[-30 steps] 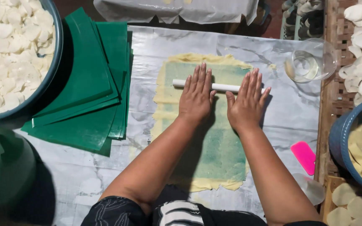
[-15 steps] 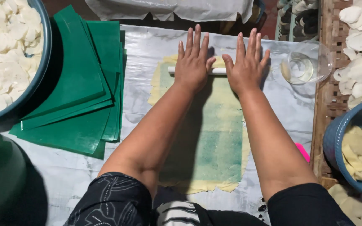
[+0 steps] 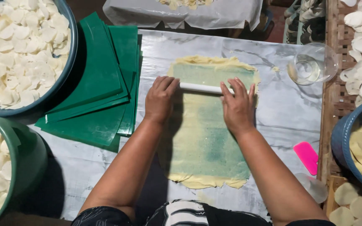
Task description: The recorder is rolling out thin sheets of dough on a work mat using a small rolling pin.
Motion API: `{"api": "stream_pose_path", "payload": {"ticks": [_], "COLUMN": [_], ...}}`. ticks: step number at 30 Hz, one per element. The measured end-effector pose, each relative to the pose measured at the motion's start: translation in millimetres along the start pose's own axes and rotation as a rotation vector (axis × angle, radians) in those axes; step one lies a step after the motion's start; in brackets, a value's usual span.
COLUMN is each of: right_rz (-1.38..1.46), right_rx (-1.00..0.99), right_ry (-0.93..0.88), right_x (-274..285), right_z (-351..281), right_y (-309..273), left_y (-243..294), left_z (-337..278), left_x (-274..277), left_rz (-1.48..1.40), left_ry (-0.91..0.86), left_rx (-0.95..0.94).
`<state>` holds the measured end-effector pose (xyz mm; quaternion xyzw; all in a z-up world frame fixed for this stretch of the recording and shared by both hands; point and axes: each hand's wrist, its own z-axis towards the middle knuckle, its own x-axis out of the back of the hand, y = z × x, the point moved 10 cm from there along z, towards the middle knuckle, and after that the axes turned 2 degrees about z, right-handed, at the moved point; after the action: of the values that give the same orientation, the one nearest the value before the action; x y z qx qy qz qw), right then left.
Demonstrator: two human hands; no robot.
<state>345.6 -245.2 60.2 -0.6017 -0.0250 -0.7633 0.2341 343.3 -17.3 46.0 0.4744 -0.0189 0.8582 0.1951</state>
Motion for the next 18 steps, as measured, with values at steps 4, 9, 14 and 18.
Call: {"api": "stream_pose_path", "payload": {"ticks": [4,9,14,18], "right_rz": [-0.049,-0.052,-0.086,0.041], "right_rx": [-0.093,-0.248,-0.335,-0.064], "right_ry": [-0.120,-0.313,-0.447,-0.058], "right_x": [-15.4,-34.0,-42.9,-13.1], "right_z": [13.4,82.9,128.3,137.4], "right_y": [-14.3,11.3,30.2,20.3], "left_y": [-6.9,-45.2,-66.6,-78.2], "left_z": [7.2,53.6,107.2,115.6], "left_x": [1.3,-55.1,-80.2,-89.0], "left_rz": [-0.051,0.075,0.156,0.101], "left_ry": [-0.166,-0.392,-0.536,-0.628], "left_rx": [0.206,0.367,0.426,0.552]}}
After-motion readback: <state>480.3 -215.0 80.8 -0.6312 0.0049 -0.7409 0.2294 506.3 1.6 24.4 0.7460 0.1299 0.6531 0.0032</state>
